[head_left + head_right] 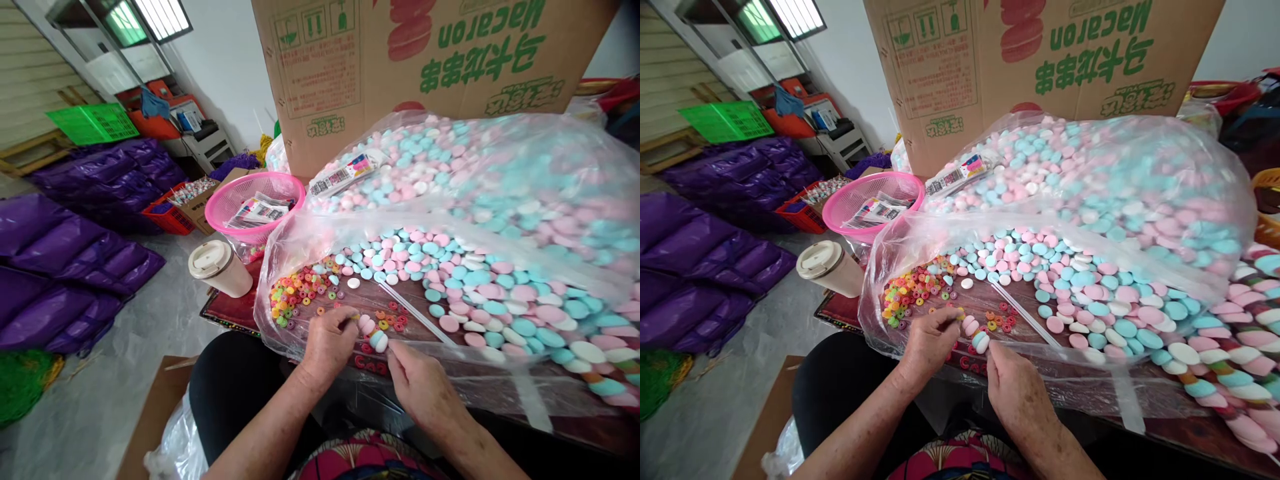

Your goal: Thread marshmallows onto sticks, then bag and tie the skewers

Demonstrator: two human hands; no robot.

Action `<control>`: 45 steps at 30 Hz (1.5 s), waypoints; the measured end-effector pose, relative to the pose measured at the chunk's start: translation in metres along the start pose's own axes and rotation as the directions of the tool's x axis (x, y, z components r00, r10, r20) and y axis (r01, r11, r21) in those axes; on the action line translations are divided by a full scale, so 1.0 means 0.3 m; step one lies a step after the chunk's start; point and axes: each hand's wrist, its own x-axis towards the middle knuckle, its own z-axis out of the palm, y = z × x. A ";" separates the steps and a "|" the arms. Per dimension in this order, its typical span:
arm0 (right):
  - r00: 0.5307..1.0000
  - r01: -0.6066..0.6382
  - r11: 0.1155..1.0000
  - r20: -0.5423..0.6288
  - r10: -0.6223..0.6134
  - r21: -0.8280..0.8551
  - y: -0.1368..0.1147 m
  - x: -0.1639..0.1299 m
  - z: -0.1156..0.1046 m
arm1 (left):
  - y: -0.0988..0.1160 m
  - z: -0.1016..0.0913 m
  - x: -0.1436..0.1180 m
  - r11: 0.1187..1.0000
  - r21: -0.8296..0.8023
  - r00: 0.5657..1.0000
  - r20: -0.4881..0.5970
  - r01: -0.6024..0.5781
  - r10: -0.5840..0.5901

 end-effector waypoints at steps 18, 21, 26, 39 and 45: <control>0.998 -0.004 0.962 -0.056 0.020 0.273 0.028 0.011 -0.013 | -0.052 -0.078 0.146 0.861 0.508 0.996 0.064 0.016 -0.057; 0.998 0.025 0.966 -0.065 -0.009 0.257 0.024 0.011 -0.008 | -0.036 -0.080 0.121 0.959 0.264 0.989 0.073 0.105 -0.128; 0.995 0.086 0.968 -0.066 -0.072 0.235 0.001 0.012 -0.009 | 0.018 -0.084 0.093 0.752 -0.564 0.940 0.207 0.341 -0.271; 0.998 0.059 0.958 -0.024 -0.055 0.279 -0.001 -0.008 -0.020 | 0.012 -0.089 0.100 0.500 -0.760 0.907 0.301 0.415 -0.295; 0.999 0.054 0.958 -0.022 -0.050 0.281 -0.007 -0.010 -0.028 | 0.006 -0.084 0.092 0.490 -0.751 0.894 0.331 0.443 -0.301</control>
